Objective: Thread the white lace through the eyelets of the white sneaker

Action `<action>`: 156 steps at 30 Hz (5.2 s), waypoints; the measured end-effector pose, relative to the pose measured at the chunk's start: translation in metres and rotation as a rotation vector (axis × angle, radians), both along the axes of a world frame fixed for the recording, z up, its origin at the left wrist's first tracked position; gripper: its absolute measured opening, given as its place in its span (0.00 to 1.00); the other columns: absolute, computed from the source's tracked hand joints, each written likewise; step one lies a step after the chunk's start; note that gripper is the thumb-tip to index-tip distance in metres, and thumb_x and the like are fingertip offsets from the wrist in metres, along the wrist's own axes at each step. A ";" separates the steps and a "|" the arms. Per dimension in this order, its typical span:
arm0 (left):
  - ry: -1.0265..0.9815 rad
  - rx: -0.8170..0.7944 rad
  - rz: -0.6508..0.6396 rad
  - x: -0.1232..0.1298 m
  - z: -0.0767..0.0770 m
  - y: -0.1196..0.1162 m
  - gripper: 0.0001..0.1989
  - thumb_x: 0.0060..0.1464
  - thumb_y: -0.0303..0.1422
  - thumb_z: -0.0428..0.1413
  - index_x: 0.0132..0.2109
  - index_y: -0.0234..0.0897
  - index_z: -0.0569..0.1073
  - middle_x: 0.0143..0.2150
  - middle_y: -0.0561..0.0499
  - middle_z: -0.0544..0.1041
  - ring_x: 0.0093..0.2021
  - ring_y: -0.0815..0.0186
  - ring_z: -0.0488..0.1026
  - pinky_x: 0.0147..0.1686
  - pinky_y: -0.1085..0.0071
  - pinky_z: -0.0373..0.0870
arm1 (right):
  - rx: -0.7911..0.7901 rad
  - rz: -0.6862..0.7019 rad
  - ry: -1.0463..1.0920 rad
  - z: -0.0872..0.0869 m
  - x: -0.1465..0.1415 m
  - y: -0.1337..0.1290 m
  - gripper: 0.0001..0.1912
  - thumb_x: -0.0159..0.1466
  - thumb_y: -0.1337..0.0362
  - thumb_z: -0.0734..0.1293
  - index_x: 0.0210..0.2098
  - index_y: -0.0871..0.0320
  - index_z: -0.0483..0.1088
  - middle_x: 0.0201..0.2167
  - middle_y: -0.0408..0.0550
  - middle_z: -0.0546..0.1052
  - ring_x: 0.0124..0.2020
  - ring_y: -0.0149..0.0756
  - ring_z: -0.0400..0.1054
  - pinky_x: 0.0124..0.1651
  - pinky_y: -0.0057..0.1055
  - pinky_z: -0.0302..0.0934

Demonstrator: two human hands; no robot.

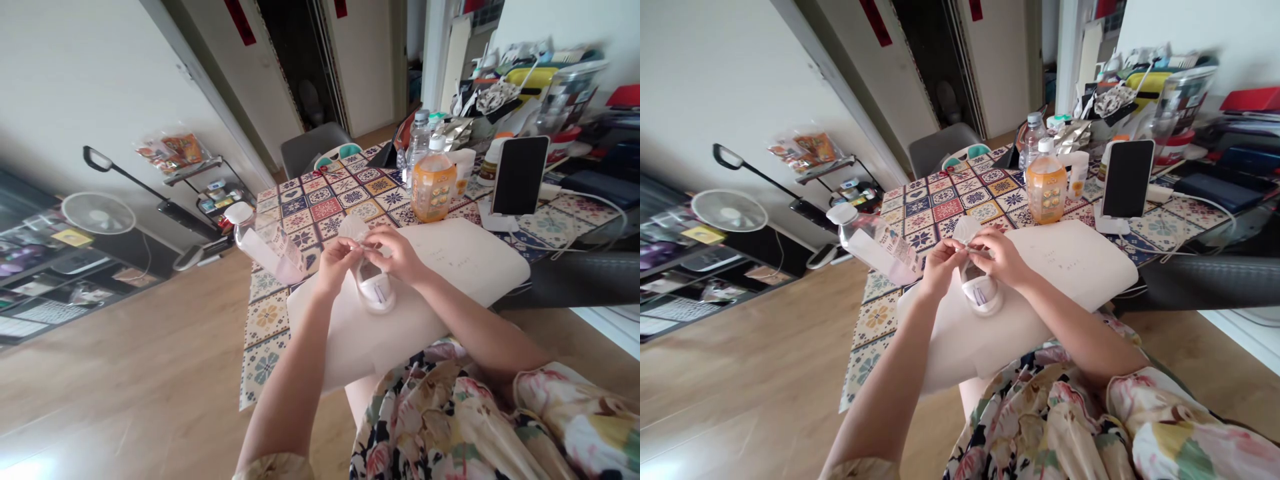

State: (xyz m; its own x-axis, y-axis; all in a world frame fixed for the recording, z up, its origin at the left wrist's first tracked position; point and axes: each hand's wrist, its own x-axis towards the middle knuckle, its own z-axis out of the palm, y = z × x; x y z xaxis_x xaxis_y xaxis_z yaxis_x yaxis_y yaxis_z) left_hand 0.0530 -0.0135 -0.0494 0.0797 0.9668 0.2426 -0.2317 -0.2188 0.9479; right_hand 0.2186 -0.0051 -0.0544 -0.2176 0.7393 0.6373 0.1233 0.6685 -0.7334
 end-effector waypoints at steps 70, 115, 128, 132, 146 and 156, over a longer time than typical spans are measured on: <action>0.552 0.156 0.007 -0.012 0.006 -0.001 0.11 0.43 0.36 0.67 0.31 0.37 0.74 0.33 0.52 0.71 0.35 0.66 0.66 0.40 0.69 0.62 | -0.348 0.450 0.239 0.002 0.026 -0.005 0.28 0.62 0.38 0.60 0.20 0.55 0.61 0.21 0.46 0.69 0.25 0.35 0.63 0.32 0.35 0.60; -0.006 -0.042 -0.159 -0.020 0.008 0.001 0.23 0.41 0.51 0.66 0.22 0.37 0.69 0.38 0.47 0.75 0.36 0.64 0.70 0.39 0.65 0.67 | -0.498 0.323 0.185 -0.002 0.016 0.001 0.13 0.59 0.55 0.70 0.32 0.58 0.69 0.30 0.42 0.70 0.34 0.32 0.65 0.41 0.31 0.59; -0.182 0.127 0.178 -0.042 0.018 -0.001 0.24 0.51 0.59 0.53 0.26 0.43 0.71 0.37 0.48 0.72 0.39 0.61 0.68 0.42 0.59 0.69 | -0.480 0.516 0.568 0.004 0.020 0.003 0.22 0.58 0.44 0.69 0.25 0.55 0.63 0.31 0.46 0.67 0.36 0.38 0.65 0.44 0.40 0.64; -0.349 0.123 0.095 -0.039 0.018 -0.003 0.21 0.49 0.54 0.60 0.25 0.42 0.71 0.34 0.51 0.70 0.35 0.65 0.67 0.39 0.63 0.69 | -0.480 0.435 0.636 0.008 0.021 0.004 0.24 0.62 0.42 0.64 0.24 0.54 0.57 0.25 0.43 0.61 0.32 0.36 0.63 0.41 0.39 0.66; -0.322 0.204 -0.116 -0.034 0.022 -0.008 0.14 0.37 0.39 0.72 0.23 0.39 0.75 0.20 0.56 0.65 0.22 0.75 0.63 0.22 0.77 0.63 | -0.407 0.260 0.885 0.007 0.030 0.010 0.12 0.58 0.54 0.73 0.31 0.53 0.69 0.16 0.33 0.59 0.14 0.22 0.45 0.16 0.20 0.45; 0.058 -0.029 -0.086 0.001 0.017 -0.012 0.25 0.36 0.37 0.71 0.43 0.36 0.77 0.23 0.57 0.74 0.20 0.75 0.66 0.18 0.79 0.58 | 0.125 0.019 -0.030 -0.001 0.009 -0.013 0.07 0.64 0.60 0.67 0.35 0.55 0.76 0.29 0.45 0.78 0.29 0.31 0.69 0.32 0.28 0.61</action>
